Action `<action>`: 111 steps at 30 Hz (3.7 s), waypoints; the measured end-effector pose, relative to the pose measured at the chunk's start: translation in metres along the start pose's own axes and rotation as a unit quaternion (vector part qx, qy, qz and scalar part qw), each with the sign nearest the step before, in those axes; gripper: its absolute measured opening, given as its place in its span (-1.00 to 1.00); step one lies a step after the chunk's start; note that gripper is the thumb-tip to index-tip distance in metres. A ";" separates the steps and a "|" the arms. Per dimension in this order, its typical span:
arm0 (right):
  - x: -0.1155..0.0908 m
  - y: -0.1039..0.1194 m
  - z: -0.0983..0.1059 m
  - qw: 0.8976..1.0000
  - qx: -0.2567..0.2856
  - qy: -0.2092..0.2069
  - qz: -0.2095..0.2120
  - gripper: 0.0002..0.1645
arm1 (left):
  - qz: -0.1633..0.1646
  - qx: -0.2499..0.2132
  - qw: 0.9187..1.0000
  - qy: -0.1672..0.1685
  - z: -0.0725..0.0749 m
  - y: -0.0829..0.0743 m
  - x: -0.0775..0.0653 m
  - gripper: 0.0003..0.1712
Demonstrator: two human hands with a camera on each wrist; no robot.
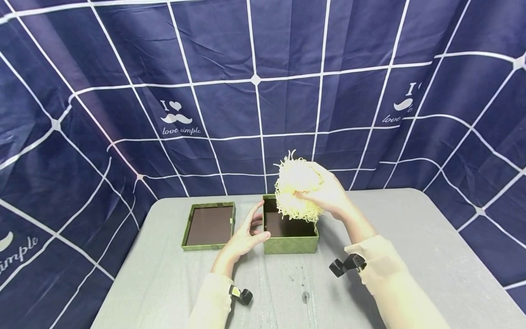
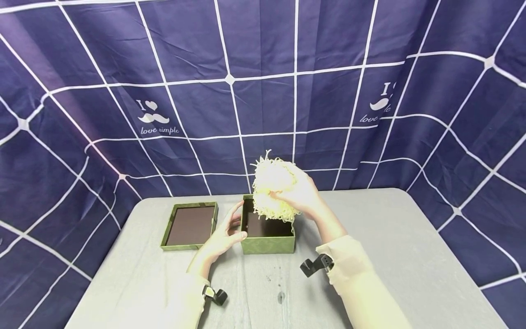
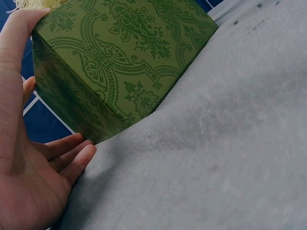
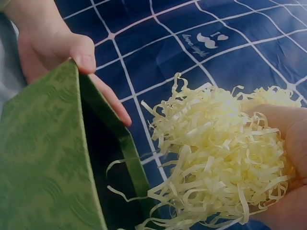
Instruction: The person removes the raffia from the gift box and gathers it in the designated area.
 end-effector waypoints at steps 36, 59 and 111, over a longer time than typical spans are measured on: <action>-0.027 -0.046 0.110 0.993 -0.065 -0.091 -0.023 0.00 | -0.008 0.003 1.000 -0.001 0.000 0.002 0.000 0.09; -0.050 -0.139 0.099 0.991 -0.113 -0.037 -0.067 0.03 | -0.004 0.009 1.000 -0.002 0.000 0.000 -0.001 0.09; -0.064 -0.109 0.117 0.952 -0.279 0.129 -0.006 0.23 | 0.031 0.384 0.922 0.042 0.017 -0.071 -0.005 0.38</action>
Point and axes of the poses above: each hand's wrist, its own x-axis towards the middle knuckle, its own z-axis out of the back of the hand, y = z × x, the point moved 8 cm from there along x, towards the middle knuckle, and after that the axes turned 2 degrees about y, right-handed, at the moved point
